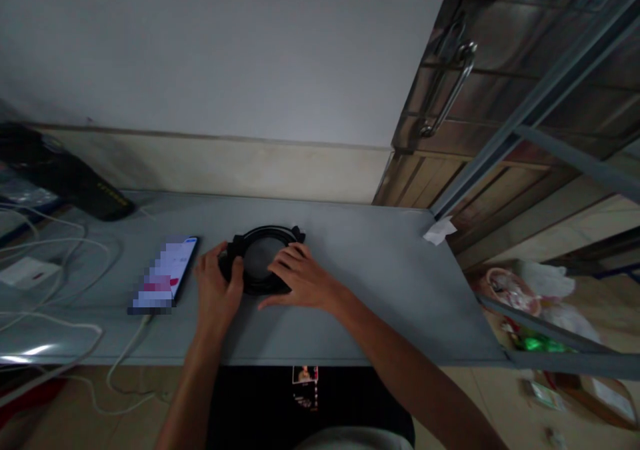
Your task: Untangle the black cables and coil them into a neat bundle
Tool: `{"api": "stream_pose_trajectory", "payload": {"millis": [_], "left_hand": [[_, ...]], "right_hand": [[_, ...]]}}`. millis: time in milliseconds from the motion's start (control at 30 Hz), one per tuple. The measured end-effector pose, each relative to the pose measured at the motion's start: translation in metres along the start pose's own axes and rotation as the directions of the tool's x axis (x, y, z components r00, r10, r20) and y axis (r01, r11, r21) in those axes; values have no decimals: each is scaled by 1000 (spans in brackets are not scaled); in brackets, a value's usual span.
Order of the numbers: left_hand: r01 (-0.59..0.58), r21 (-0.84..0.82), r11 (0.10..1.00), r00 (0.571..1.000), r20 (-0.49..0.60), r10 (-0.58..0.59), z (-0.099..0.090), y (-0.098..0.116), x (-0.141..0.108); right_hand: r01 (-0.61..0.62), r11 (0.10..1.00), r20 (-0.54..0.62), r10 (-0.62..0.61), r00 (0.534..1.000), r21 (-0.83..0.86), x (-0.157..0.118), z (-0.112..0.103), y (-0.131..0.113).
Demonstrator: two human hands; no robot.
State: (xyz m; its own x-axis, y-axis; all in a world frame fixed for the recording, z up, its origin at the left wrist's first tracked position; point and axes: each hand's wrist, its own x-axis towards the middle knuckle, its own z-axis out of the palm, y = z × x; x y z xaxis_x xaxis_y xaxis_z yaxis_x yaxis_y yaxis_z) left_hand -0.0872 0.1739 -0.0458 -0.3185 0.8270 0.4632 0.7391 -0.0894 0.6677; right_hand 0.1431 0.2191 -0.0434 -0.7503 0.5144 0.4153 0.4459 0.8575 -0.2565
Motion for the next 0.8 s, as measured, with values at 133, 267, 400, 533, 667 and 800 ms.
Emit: {"api": "stream_pose_trajectory", "payload": {"millis": [133, 267, 400, 533, 667, 800], "left_hand": [[44, -74, 996, 999, 18, -43, -3, 5, -2], [129, -171, 977, 991, 55, -121, -7, 13, -4], [171, -283, 944, 982, 124, -141, -10, 22, -7], [130, -309, 942, 985, 150, -86, -14, 26, -9], [110, -295, 949, 988, 136, -73, -18, 28, -9], [97, -301, 949, 988, 147, -55, -18, 29, -8]], "right_hand": [[17, 996, 21, -15, 1000, -86, 3, 1, -5], [17, 989, 42, -11, 999, -149, 2, 1, -5], [-19, 987, 57, 29, 998, -159, -5, -5, 0], [-58, 980, 71, 73, 995, -188, -21, -19, 10], [-112, 973, 42, 123, 992, -200, -48, -38, 21], [-175, 952, -2, 180, 984, -250, -91, -63, 33]]}}
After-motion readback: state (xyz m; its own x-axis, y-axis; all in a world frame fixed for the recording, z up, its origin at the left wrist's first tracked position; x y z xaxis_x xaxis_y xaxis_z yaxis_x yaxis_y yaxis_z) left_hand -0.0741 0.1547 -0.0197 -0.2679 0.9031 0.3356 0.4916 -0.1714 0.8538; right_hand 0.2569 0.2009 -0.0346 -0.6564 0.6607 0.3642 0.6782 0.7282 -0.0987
